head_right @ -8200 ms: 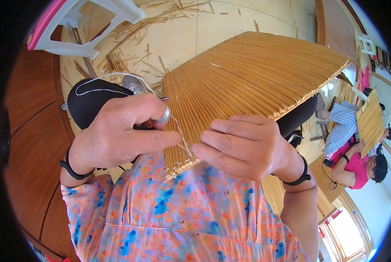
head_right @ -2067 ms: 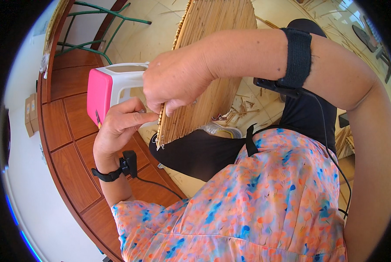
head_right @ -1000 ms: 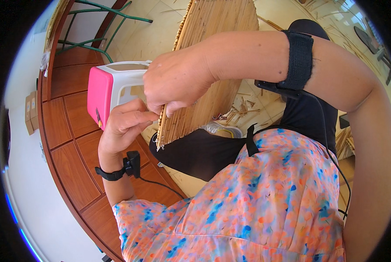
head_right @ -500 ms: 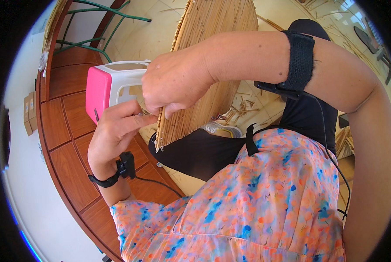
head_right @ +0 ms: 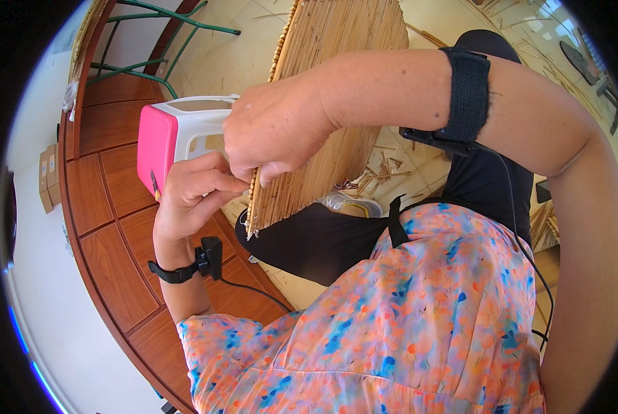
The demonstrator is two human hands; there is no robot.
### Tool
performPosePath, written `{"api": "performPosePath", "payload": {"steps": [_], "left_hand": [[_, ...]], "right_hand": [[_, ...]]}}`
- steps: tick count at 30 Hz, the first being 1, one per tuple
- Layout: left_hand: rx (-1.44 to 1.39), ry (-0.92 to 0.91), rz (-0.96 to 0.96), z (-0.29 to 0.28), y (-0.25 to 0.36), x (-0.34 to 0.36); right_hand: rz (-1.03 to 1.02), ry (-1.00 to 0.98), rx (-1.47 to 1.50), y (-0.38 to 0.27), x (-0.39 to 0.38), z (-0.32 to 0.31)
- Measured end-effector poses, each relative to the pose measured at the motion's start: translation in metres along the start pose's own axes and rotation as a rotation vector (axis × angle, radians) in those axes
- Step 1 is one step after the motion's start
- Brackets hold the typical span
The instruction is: The person is binding the edge of a bamboo mat with thread and a needle, pulling the thread through the bamboo slats to secure them.
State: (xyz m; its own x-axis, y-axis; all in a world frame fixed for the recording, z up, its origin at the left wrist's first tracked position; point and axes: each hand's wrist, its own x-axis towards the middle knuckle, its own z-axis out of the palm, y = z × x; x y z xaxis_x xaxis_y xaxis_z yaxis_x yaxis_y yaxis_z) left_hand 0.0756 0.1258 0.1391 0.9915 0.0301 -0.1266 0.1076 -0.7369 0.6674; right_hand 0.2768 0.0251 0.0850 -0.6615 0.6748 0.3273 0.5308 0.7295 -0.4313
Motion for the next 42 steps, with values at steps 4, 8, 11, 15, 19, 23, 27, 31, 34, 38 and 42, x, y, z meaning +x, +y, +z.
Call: {"api": "performPosePath", "payload": {"steps": [4, 8, 11, 15, 19, 23, 27, 31, 34, 38, 42], "left_hand": [[-0.065, 0.013, -0.006, 0.003, 0.001, 0.001], [-0.017, -0.001, -0.02, -0.001, 0.003, -0.001], [0.084, -0.032, -0.059, -0.009, 0.005, -0.005], [0.112, -0.041, -0.095, -0.009, 0.003, -0.011], [0.283, -0.065, -0.038, -0.012, 0.009, -0.011], [0.395, -0.103, -0.026, -0.014, 0.017, -0.008], [0.383, -0.04, 0.036, -0.013, 0.012, -0.006], [0.339, -0.056, 0.089, -0.014, 0.002, -0.004], [0.367, -0.082, 0.1, -0.015, 0.003, -0.001], [0.353, -0.072, 0.113, -0.015, 0.003, 0.002], [0.309, -0.066, 0.104, -0.011, 0.003, 0.002]], "right_hand": [[-0.033, 0.018, 0.018, 0.001, -0.001, 0.003], [-0.043, 0.06, 0.04, -0.001, -0.003, 0.004], [0.001, -0.022, 0.06, -0.002, -0.005, 0.0], [-0.005, -0.007, 0.054, -0.001, -0.007, 0.002], [-0.009, -0.009, 0.065, -0.001, -0.005, 0.002], [-0.007, -0.034, 0.071, 0.0, -0.006, 0.0], [0.003, -0.042, 0.062, -0.002, -0.007, -0.002], [-0.01, -0.031, 0.032, -0.002, -0.007, 0.0], [0.0, -0.035, 0.023, -0.002, -0.007, 0.0], [-0.036, 0.001, 0.007, 0.002, -0.005, 0.002], [-0.075, 0.059, -0.005, 0.003, -0.005, 0.005]]}}
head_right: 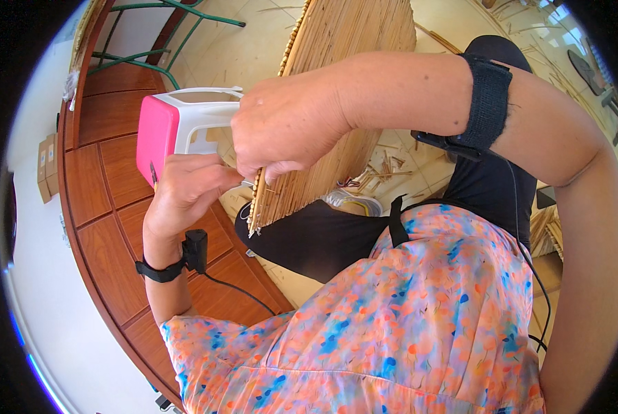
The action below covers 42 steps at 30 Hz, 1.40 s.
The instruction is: The person is binding the edge of a bamboo mat with thread and a needle, pulling the thread through the bamboo slats to secure them.
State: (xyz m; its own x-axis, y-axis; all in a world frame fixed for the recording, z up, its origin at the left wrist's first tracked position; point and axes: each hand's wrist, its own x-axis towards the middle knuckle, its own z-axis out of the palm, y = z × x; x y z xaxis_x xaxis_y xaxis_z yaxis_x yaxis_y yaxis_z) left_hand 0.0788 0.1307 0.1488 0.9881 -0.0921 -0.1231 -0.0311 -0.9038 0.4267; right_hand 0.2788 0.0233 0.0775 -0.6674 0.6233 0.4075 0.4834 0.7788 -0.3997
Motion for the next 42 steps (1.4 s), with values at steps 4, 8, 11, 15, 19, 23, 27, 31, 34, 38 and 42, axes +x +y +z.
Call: {"api": "performPosePath", "payload": {"steps": [4, 8, 11, 15, 19, 23, 27, 31, 34, 38, 42], "left_hand": [[-0.053, 0.042, 0.007, 0.009, 0.0, 0.0], [-0.075, 0.093, -0.003, 0.017, 0.003, -0.004], [-0.046, 0.109, -0.004, 0.019, 0.006, -0.007], [0.092, 0.14, -0.09, 0.019, 0.017, -0.011], [0.096, 0.146, -0.244, 0.022, 0.027, -0.013], [0.081, 0.126, -0.332, 0.022, 0.04, -0.013], [0.15, 0.209, -0.375, 0.033, 0.041, -0.014], [0.211, 0.286, -0.388, 0.04, 0.038, -0.02], [0.23, 0.333, -0.361, 0.046, 0.037, -0.021], [0.192, 0.384, -0.37, 0.05, 0.032, -0.021], [0.193, 0.396, -0.383, 0.048, 0.031, -0.019]], "right_hand": [[0.012, -0.013, -0.028, -0.001, 0.001, 0.0], [0.02, -0.025, -0.059, 0.0, 0.005, -0.001], [0.019, -0.019, -0.026, 0.0, 0.008, -0.001], [0.014, -0.025, -0.059, 0.001, 0.011, -0.002], [0.061, -0.038, -0.021, 0.003, 0.014, -0.002], [0.106, -0.063, -0.038, 0.004, 0.017, -0.002], [0.084, -0.019, -0.058, 0.006, 0.017, 0.003], [0.109, -0.041, -0.052, 0.007, 0.02, 0.0], [0.102, -0.033, -0.055, 0.007, 0.021, 0.001], [0.093, -0.008, -0.08, 0.01, 0.021, 0.002], [0.099, -0.022, -0.089, 0.011, 0.023, 0.001]]}}
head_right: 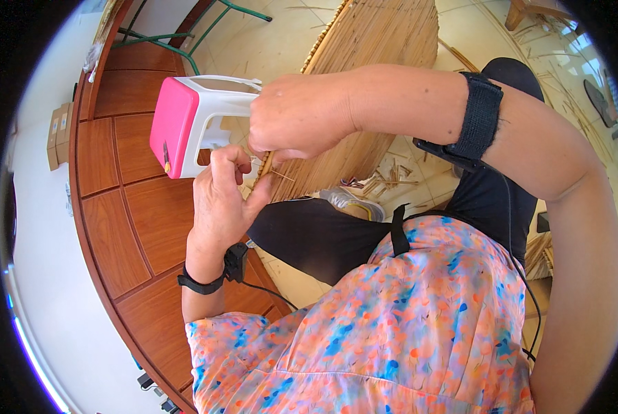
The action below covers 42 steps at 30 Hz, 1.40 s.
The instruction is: The person is binding the edge of a bamboo mat with thread and a needle, pulling the thread through the bamboo slats to secure them.
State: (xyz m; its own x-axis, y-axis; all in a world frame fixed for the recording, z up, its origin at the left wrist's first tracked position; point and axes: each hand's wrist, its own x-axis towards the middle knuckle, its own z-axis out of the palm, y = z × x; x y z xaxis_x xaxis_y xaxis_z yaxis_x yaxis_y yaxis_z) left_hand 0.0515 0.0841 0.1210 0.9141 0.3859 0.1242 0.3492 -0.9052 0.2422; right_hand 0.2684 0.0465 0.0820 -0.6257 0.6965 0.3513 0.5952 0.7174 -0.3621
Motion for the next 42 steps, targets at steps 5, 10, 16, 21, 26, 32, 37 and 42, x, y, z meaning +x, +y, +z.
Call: {"api": "performPosePath", "payload": {"steps": [5, 10, 16, 21, 26, 32, 37, 42], "left_hand": [[-0.044, -0.006, -0.006, 0.003, 0.003, 0.004], [-0.053, 0.041, 0.059, 0.007, 0.008, 0.003], [0.019, -0.012, 0.098, 0.005, 0.014, 0.0], [0.226, 0.086, -0.025, -0.011, 0.03, -0.007], [0.566, 0.208, 0.334, -0.006, 0.032, -0.016], [0.691, 0.05, 0.393, 0.002, 0.021, -0.01], [0.697, 0.013, 0.489, -0.003, 0.019, -0.001], [0.232, -0.068, 0.868, 0.004, 0.036, 0.002]], "right_hand": [[0.007, 0.03, -0.007, 0.0, 0.001, 0.001], [0.014, 0.018, 0.0, 0.002, 0.003, 0.002], [0.037, -0.003, 0.084, 0.006, 0.004, 0.003], [0.034, -0.015, 0.111, 0.011, 0.011, 0.005], [-0.06, 0.017, 0.005, 0.022, 0.019, 0.01], [-0.059, -0.021, -0.012, 0.019, 0.022, 0.008], [-0.07, 0.002, -0.009, 0.019, 0.021, 0.011], [-0.085, -0.004, -0.002, 0.02, 0.021, 0.006]]}}
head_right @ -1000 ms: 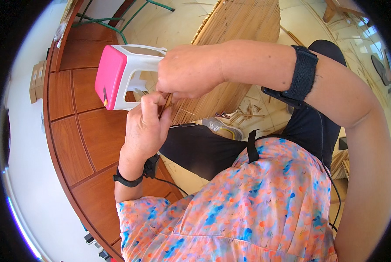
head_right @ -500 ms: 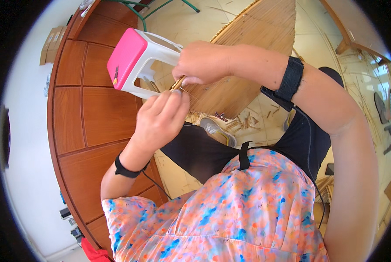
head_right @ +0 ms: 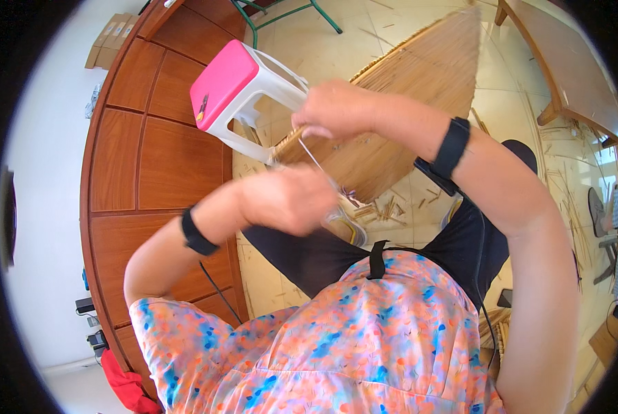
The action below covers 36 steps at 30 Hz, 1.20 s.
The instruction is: The person is binding the edge of a bamboo mat with thread and a needle, pulling the thread through the bamboo slats to secure them.
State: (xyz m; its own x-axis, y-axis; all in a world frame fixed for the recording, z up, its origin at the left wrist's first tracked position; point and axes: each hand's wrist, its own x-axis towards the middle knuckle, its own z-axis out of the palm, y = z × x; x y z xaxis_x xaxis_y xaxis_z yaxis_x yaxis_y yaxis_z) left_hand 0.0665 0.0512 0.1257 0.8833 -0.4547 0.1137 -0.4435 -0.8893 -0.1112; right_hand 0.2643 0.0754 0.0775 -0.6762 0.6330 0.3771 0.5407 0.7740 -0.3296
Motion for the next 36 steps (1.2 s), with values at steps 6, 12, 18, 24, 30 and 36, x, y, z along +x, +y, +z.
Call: {"api": "performPosePath", "payload": {"steps": [6, 12, 18, 24, 30, 36], "left_hand": [[-0.108, 0.263, -0.324, 0.004, 0.044, 0.032], [-0.999, 0.761, -1.434, -0.035, 0.15, -0.065], [-1.975, 0.595, -2.193, 0.062, 0.452, -0.19], [-1.602, -0.276, -1.905, 0.09, 0.47, -0.175], [-0.332, 0.325, -1.901, -0.019, 0.193, -0.075], [0.19, 0.649, -1.532, 0.038, 0.089, -0.017]], "right_hand": [[0.08, -0.007, -0.062, 0.005, 0.013, 0.009], [0.163, -0.008, -0.116, 0.006, 0.007, 0.004], [0.168, 0.024, -0.074, -0.001, 0.015, 0.016], [0.158, 0.037, -0.087, -0.015, 0.006, 0.015], [0.089, 0.063, -0.112, -0.04, 0.01, 0.011], [0.173, 0.12, -0.095, -0.059, 0.001, 0.021]]}}
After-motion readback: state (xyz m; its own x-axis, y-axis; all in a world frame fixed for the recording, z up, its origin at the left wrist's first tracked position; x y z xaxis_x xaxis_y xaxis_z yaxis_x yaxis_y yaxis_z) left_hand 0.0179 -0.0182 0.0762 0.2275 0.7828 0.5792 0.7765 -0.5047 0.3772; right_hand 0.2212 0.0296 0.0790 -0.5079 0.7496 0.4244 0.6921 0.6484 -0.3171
